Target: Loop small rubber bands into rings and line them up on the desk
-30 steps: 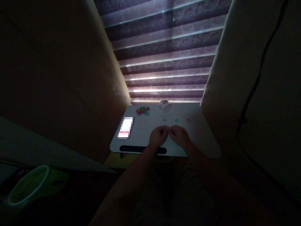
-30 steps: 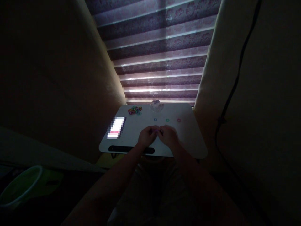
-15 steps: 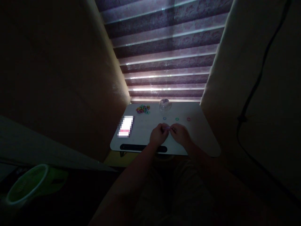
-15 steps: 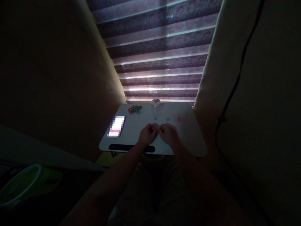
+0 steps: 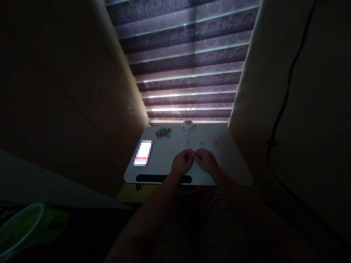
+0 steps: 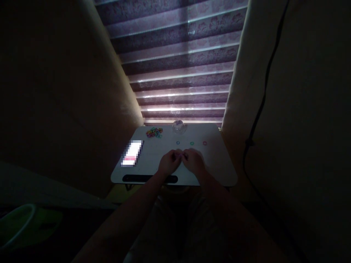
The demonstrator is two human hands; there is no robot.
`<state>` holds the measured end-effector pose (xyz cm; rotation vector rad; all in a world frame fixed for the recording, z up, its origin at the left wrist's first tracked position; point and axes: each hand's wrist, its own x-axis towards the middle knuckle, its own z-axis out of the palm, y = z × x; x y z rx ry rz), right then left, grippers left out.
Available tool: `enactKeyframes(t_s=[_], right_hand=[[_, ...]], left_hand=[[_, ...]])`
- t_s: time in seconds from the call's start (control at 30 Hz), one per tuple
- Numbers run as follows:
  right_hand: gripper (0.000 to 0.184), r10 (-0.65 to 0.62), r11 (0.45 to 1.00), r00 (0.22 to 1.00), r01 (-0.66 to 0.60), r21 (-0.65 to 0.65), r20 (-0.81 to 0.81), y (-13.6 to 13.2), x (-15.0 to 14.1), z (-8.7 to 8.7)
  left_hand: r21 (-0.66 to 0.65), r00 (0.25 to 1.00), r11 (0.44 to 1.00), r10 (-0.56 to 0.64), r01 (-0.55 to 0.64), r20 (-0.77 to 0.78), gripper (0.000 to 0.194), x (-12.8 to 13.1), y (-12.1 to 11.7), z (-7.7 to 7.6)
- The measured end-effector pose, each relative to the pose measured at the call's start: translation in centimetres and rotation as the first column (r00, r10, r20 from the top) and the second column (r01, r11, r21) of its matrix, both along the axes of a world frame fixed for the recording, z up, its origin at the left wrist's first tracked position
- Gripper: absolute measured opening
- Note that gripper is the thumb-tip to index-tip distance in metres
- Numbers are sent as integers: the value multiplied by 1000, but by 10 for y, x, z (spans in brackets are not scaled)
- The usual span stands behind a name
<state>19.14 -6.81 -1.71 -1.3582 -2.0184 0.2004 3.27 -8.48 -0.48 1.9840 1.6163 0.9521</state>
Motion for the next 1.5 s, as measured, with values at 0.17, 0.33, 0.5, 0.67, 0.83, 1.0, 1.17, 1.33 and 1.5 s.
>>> enactKeyframes(t_s=[0.17,0.33,0.5,0.67,0.83,1.0,1.17,1.33,1.5], right_hand=[[15,-27,1000,999,27,10,-20,1,-1,-1],[10,-9,999,999,10,33,-37,0,0,-1],[5,24,999,997,-21,45,-73,0,0,-1],[5,22,999,996,-17,52,-88,2,0,-4],[5,10,998,993,-2,65,-116,2,1,-5],[10,33,999,981,-29,25,-189,0,1,-5],[9,34,999,978,-30,22,-205,-1,1,-4],[7,32,999,986,-27,30,-162,-2,1,-2],[6,43,998,981,-35,45,-190,-1,1,-5]], left_hand=[[41,995,999,-33,29,90,17,-1,2,-3],[81,995,996,-31,23,96,16,-2,5,-9],[85,994,996,-45,37,97,15,-2,5,-10],[88,997,995,-47,41,59,14,-2,2,-5],[38,997,998,-42,40,61,16,-2,0,-4],[25,1000,1000,-4,5,-25,21,-2,-1,-3],[13,999,1000,-5,5,-36,21,-2,-1,-1],[40,999,998,-47,47,-11,19,-1,0,-1],[51,995,994,-95,94,5,21,-2,0,-1]])
